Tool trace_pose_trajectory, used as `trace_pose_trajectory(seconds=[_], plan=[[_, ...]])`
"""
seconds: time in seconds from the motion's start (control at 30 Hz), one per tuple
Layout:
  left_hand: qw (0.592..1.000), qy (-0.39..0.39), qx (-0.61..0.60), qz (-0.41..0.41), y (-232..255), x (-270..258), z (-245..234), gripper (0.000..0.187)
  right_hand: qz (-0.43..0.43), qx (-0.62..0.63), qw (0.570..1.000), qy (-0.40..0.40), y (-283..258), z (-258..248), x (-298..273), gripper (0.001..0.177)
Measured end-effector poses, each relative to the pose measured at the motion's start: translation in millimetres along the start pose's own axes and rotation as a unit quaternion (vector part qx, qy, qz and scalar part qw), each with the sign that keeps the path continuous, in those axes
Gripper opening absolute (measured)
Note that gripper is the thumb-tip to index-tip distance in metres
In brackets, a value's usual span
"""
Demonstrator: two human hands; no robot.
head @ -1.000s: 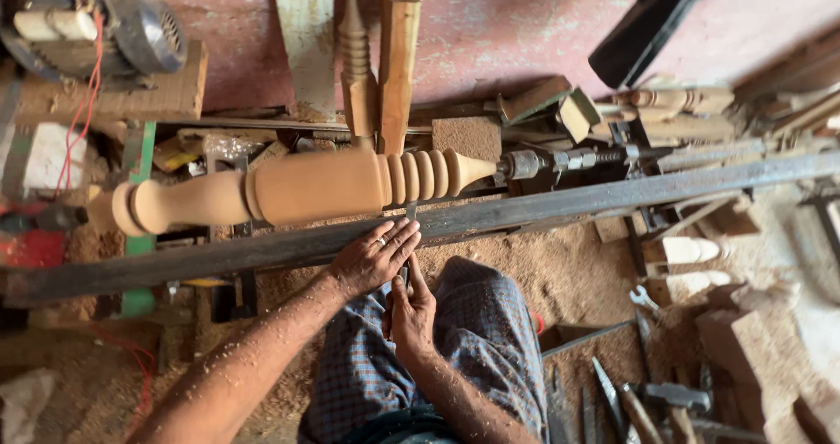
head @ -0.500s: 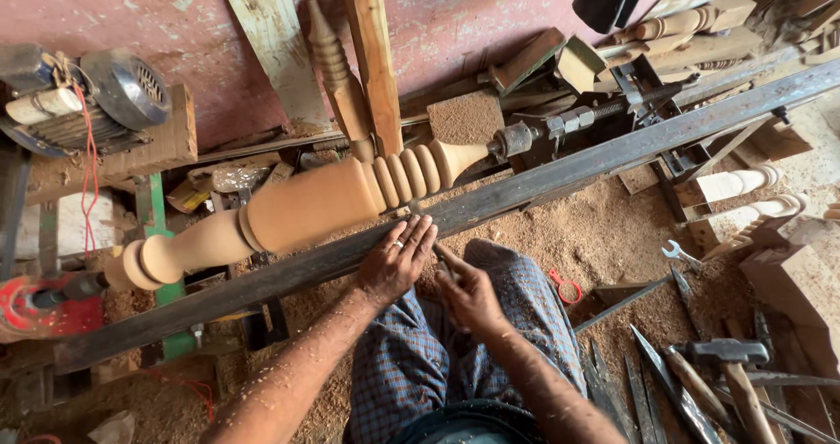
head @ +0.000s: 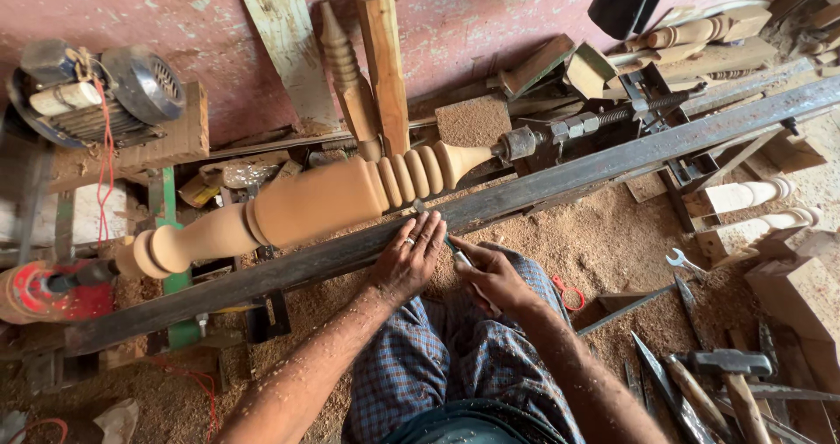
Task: The person shapes a wooden spindle on a lathe using a chisel and a file. They refine the grooves and contours of the rotating wood, removing shavings to smooth the surface and define the decorative pattern.
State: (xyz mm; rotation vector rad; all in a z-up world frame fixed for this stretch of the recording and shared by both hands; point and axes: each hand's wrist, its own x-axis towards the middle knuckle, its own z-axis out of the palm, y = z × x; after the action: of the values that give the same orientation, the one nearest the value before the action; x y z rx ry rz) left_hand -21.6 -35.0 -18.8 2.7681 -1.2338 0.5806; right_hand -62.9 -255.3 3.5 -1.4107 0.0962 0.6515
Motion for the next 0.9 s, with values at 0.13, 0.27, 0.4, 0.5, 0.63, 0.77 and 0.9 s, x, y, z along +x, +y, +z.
trace_pose_trajectory(seconds=[0.13, 0.27, 0.4, 0.5, 0.63, 0.77, 0.9], plan=[[0.998, 0.019, -0.059, 0.010, 3.8, 0.7, 5.2, 0.047, 0.077, 0.330, 0.934, -0.109, 19.9, -8.5, -13.1, 0.055], [0.997, -0.019, -0.075, -0.006, 10.3, 19.4, 12.3, 0.047, -0.035, -0.117, 0.993, 0.000, 16.5, -28.8, -10.8, 0.057], [0.994, -0.005, -0.103, -0.022, 7.8, 21.9, 7.4, 0.052, -0.055, -0.323, 0.942, 0.073, -3.7, -53.1, 1.9, 0.051], [0.997, 0.000, -0.080, -0.016, 4.6, 21.0, 9.7, 0.053, -0.191, -0.402, 0.894, 0.055, -20.8, -63.4, 13.8, 0.043], [0.999, 0.000, -0.043, -0.022, -2.2, 19.2, 19.0, 0.053, -0.088, -0.372, 0.922, 0.056, -24.4, -52.3, 17.3, 0.043], [0.998, 0.026, -0.052, -0.022, -7.6, 13.5, 20.6, 0.050, -0.072, -0.375, 0.921, 0.082, -23.9, -29.2, 9.3, 0.043], [0.998, 0.021, -0.049, -0.021, -11.0, 6.0, 8.1, 0.047, 0.046, -0.372, 0.918, 0.133, -20.8, -6.9, 0.8, 0.042]])
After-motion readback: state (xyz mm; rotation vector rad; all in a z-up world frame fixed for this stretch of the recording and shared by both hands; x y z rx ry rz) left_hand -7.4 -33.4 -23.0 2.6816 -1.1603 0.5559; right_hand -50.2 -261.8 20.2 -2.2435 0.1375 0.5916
